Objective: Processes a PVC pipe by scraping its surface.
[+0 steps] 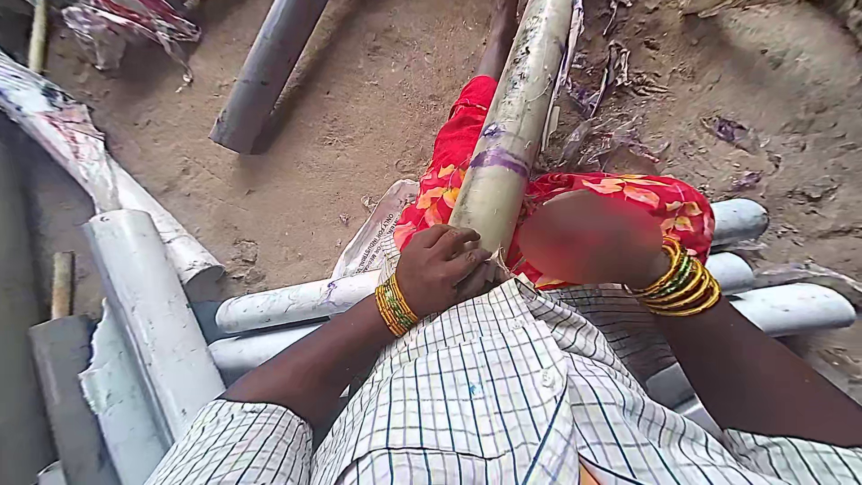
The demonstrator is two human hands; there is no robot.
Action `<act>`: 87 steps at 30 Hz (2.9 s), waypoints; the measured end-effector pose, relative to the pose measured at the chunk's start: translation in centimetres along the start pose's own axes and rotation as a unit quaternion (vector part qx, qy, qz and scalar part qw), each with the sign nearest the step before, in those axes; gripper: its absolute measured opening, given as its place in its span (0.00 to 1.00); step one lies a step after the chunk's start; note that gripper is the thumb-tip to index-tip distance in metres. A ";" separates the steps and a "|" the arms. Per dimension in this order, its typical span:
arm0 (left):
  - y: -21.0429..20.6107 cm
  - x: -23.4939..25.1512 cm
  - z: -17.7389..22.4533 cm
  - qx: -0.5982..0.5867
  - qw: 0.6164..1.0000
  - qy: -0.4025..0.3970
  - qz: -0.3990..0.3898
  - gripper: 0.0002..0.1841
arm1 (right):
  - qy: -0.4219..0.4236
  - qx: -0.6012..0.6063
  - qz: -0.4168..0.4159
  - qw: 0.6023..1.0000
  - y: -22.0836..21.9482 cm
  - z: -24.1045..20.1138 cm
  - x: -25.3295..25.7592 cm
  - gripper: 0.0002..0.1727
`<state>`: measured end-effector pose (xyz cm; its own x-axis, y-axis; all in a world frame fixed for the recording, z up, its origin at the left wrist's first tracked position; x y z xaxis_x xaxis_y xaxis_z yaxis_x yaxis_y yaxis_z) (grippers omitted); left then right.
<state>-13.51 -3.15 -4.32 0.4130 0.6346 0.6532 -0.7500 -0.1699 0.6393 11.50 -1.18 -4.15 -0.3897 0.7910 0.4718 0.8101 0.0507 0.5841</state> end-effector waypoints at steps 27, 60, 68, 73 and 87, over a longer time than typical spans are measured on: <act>1.5 -0.1 -1.7 -0.051 0.989 0.138 0.017 0.12 | 0.188 -0.091 -0.022 0.978 -1.5 -0.2 5.7 0.14; -0.3 2.4 -1.7 -0.062 0.984 -0.052 -0.158 0.19 | -0.492 0.195 -0.003 0.849 -0.4 -11.2 -5.9 0.15; -1.4 3.0 0.6 -0.045 0.983 -0.088 -0.154 0.17 | -0.524 0.098 -0.041 0.845 -1.0 -11.7 -4.6 0.13; -2.3 3.3 1.5 -0.028 0.981 -0.095 -0.164 0.17 | -0.550 0.083 -0.038 0.830 -1.2 -12.2 -4.8 0.14; -2.9 3.4 1.7 -0.037 0.979 -0.094 -0.177 0.17 | -0.569 0.114 0.022 0.814 -2.0 -12.6 -5.6 0.14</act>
<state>-9.05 -1.74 -3.24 0.7360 0.4926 0.4645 -0.5756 0.0940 0.8123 6.57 -13.42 0.41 0.1953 0.8410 -0.5046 0.9232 0.0159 0.3840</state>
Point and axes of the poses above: each hand's wrist, its own x-axis towards the middle knuckle, its own y-axis out of the back of the hand, z = x × y, the point moved 4 cm from there along x, towards the middle knuckle, and after that the axes turned 10 degrees about z, right-handed, at the moved point
